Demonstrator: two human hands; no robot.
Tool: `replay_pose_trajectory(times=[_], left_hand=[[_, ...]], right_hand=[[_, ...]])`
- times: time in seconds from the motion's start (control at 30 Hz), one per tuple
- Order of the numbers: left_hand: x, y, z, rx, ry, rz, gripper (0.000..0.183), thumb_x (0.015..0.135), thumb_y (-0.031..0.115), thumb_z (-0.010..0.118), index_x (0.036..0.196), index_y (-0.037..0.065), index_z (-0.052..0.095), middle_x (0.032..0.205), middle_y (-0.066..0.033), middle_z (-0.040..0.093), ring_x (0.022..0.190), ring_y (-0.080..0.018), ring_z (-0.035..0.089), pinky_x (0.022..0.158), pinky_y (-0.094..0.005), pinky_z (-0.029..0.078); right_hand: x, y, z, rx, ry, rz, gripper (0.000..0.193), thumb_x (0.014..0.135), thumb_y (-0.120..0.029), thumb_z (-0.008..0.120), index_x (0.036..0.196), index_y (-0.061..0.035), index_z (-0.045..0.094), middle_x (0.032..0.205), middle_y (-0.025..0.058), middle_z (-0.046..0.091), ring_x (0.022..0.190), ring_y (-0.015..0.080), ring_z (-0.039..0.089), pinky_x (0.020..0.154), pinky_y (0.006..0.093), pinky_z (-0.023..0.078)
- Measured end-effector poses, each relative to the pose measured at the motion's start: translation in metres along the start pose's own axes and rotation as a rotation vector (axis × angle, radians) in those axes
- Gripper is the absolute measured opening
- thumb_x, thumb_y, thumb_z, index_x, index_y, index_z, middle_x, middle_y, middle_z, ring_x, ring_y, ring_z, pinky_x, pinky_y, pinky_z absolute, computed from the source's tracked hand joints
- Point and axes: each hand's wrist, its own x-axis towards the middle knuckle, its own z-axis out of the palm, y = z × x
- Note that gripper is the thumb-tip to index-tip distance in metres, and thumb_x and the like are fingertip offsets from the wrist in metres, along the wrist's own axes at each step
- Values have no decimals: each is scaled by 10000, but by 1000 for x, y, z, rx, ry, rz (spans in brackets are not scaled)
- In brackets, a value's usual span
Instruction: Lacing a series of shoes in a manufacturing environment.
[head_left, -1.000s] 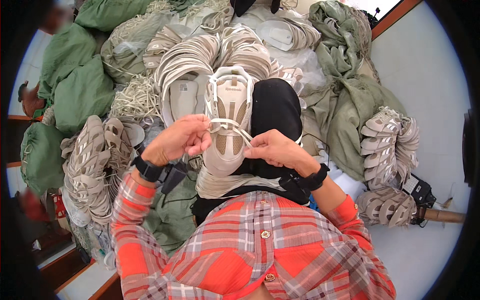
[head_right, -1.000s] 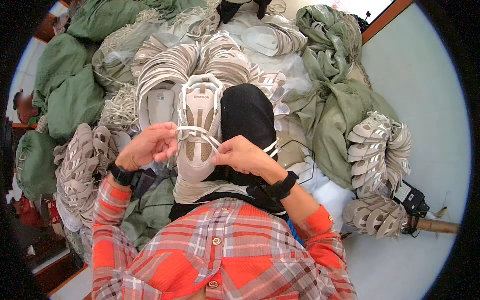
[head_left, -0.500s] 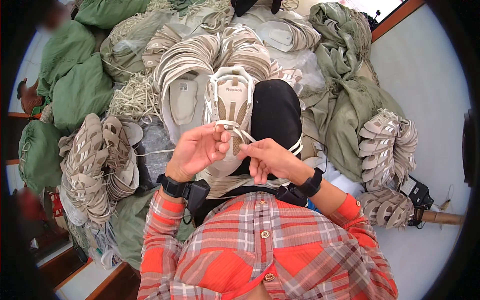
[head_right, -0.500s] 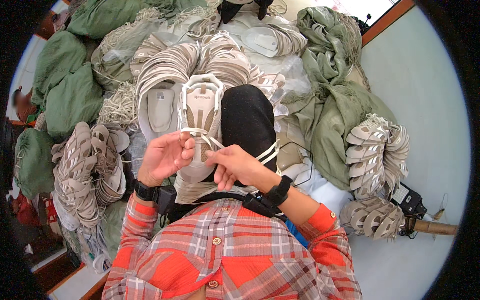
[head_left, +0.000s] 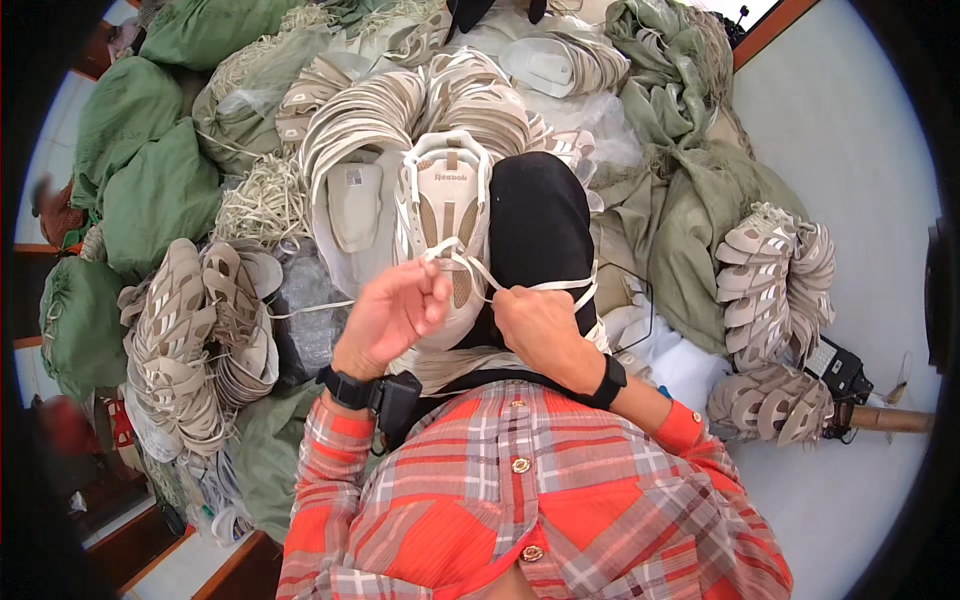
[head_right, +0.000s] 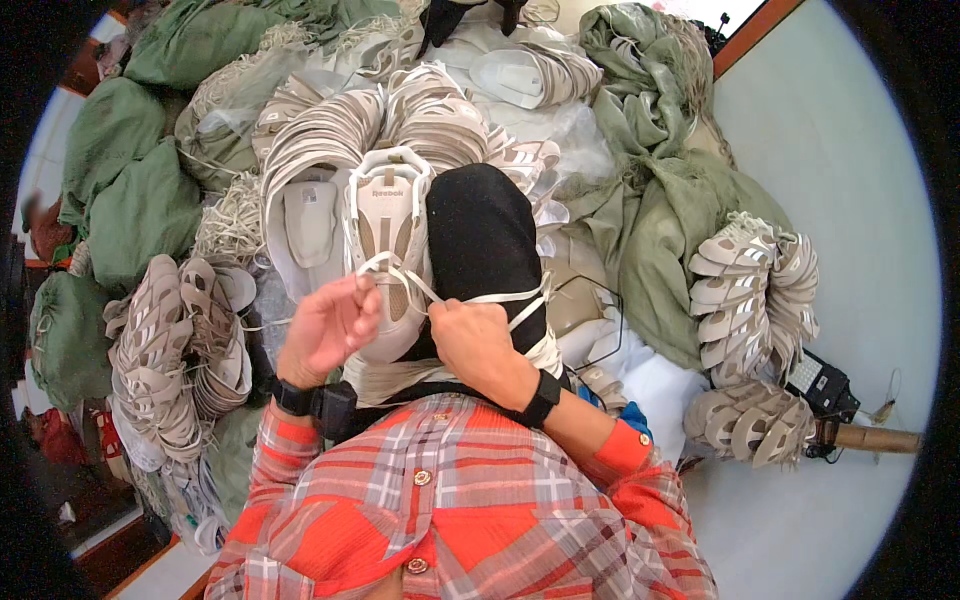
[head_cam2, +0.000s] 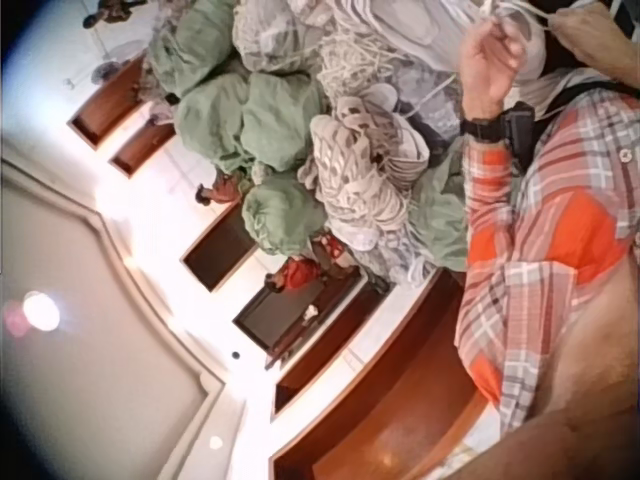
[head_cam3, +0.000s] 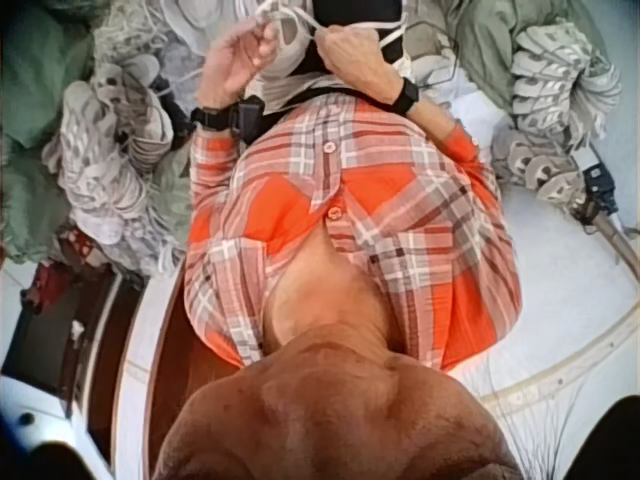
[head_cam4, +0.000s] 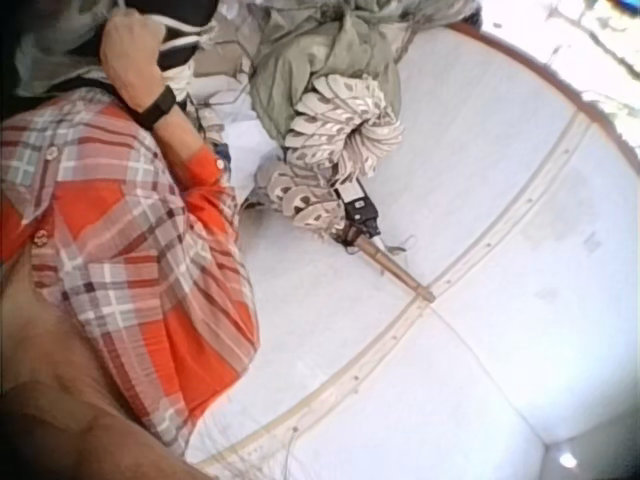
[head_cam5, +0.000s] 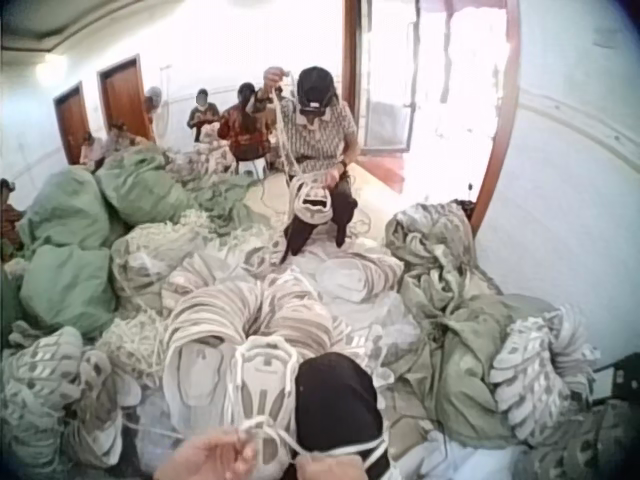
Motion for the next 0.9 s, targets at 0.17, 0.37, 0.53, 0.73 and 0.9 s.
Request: replay_pose_trajectory(times=[0.17, 0.37, 0.53, 0.73, 0.9], left_hand=[[-4, -31, 40, 630, 288, -16, 257, 925, 233, 543, 1014, 0, 607, 758, -64, 631, 477, -81, 538, 367, -190, 375], [22, -50, 42, 575, 392, 226, 198, 885, 207, 622, 873, 9, 637, 641, -15, 580, 414, -41, 441, 348, -190, 299], [17, -50, 45, 417, 380, 229, 152, 893, 165, 610, 879, 18, 641, 598, 33, 509, 409, -19, 376, 355, -179, 229], [14, -32, 49, 1081, 412, 399, 147, 856, 122, 626, 938, 0, 622, 685, -10, 536, 553, -117, 502, 471, -281, 391], [32, 23, 24, 2186, 309, 881, 166, 791, 82, 620, 939, 31, 564, 852, -94, 517, 786, -261, 537, 645, -366, 451]], right_hand=[[-1, 2, -32, 21, 471, -147, 120, 636, -10, 638, 688, -69, 547, 642, 52, 438, 615, 225, 462, 563, 338, 365], [-10, -1, -40, 209, 332, -171, 121, 702, -85, 644, 743, -54, 534, 704, 73, 461, 679, 247, 512, 600, 352, 406], [9, 14, -55, 842, -116, 295, 233, 755, -190, 723, 707, -14, 579, 539, 8, 479, 453, 98, 421, 425, 285, 344], [18, 27, -39, 1232, -396, 436, 210, 815, -182, 682, 694, -17, 632, 544, -50, 481, 463, 27, 386, 410, 213, 276], [18, 25, -60, 867, -283, 314, 209, 783, -188, 686, 788, 20, 668, 551, 39, 556, 520, 65, 460, 481, 277, 381]])
